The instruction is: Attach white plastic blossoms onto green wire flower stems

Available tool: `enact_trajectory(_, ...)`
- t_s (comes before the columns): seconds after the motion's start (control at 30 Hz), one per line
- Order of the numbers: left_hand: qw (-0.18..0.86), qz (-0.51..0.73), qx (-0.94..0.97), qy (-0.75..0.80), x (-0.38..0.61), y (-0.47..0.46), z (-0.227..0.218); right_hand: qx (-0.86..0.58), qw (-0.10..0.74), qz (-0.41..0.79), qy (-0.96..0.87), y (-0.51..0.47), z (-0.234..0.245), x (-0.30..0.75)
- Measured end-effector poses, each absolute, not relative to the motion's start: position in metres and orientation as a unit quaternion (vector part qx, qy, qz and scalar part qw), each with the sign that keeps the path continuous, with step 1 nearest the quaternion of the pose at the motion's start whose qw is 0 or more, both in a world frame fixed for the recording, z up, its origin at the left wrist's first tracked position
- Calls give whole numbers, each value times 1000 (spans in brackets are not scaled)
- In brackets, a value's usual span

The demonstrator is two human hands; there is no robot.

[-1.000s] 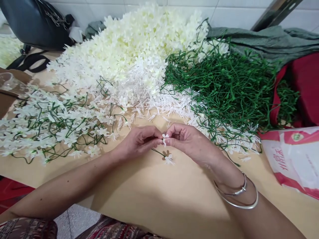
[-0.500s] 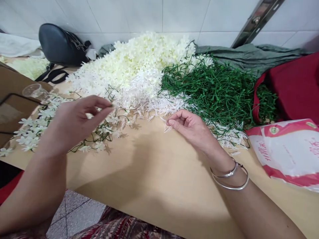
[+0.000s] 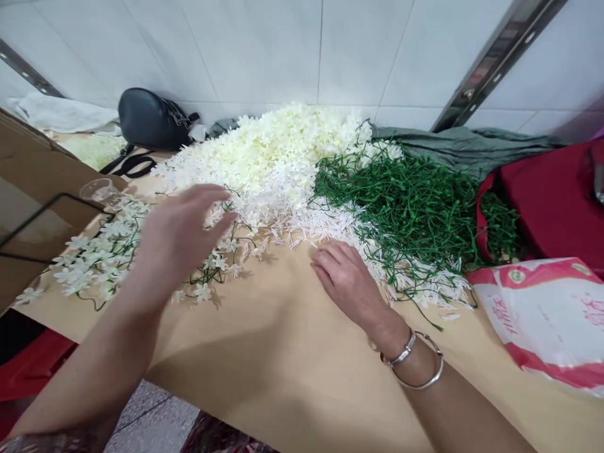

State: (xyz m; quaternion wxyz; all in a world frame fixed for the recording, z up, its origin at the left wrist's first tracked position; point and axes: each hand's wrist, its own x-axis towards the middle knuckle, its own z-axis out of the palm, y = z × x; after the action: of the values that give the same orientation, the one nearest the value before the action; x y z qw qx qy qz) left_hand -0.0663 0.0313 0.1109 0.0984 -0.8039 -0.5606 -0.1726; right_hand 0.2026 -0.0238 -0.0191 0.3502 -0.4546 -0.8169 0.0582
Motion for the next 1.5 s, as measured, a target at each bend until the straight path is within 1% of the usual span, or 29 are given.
enact_trajectory(0.1, 27, -141, -871, -470, -12, 51, 84, -455, 350, 46, -818, -22, -23, 203)
enact_trajectory(0.2, 43, -135, -875, -463, 25, 69, 64, -455, 353, 42, -816, -19, -24, 203)
enact_trajectory(0.3, 84, -140, -871, -463, 42, 80, 56, -458, 346, 42, -818, -17, -22, 202)
enact_trajectory(0.43, 83, -118, -864, -483, 38, 87, 55, -457, 332, 43, -824, -16, -18, 200)
enact_trajectory(0.63, 2, -150, -862, -484, 16, 91, 58, -472, 324, 40, -819, -17, -16, 200)
enact_trajectory(0.73, -18, -192, -861, -470, 11, 87, 71, -481, 309, 33, -820, -18, -15, 201)
enact_trajectory(0.83, -38, -272, -858, -434, 12, 77, 90, -495, 286, 14, -820, -20, -15, 201)
enact_trajectory(0.9, -92, -325, -852, -399, 16, 68, 99, -511, 270, -1, -816, -20, -14, 202)
enact_trajectory(0.93, -140, -349, -843, -383, 19, 63, 101, -518, 264, -8, -813, -20, -14, 202)
enact_trajectory(1.0, -277, -382, -805, -359, 23, 54, 95, -522, 260, -18, -812, -20, -14, 203)
enact_trajectory(1.1, -512, -373, -692, -346, 22, 42, 68, -513, 261, -31, -817, -21, -12, 204)
enact_trajectory(1.13, -572, -364, -646, -349, 19, 38, 57, -511, 262, -35, -818, -21, -11, 205)
enact_trajectory(1.2, -662, -354, -554, -360, 10, 29, 36, -516, 268, -38, -813, -21, -9, 208)
enact_trajectory(1.27, -715, -351, -478, -371, 0, 20, 20, -538, 280, -40, -794, -20, -7, 212)
enact_trajectory(1.33, -736, -352, -437, -378, -8, 11, 11, -563, 299, -40, -769, -18, -7, 217)
enact_trajectory(1.5, -734, -333, -486, -337, -12, -2, 9, -573, 329, -44, -749, -16, -8, 223)
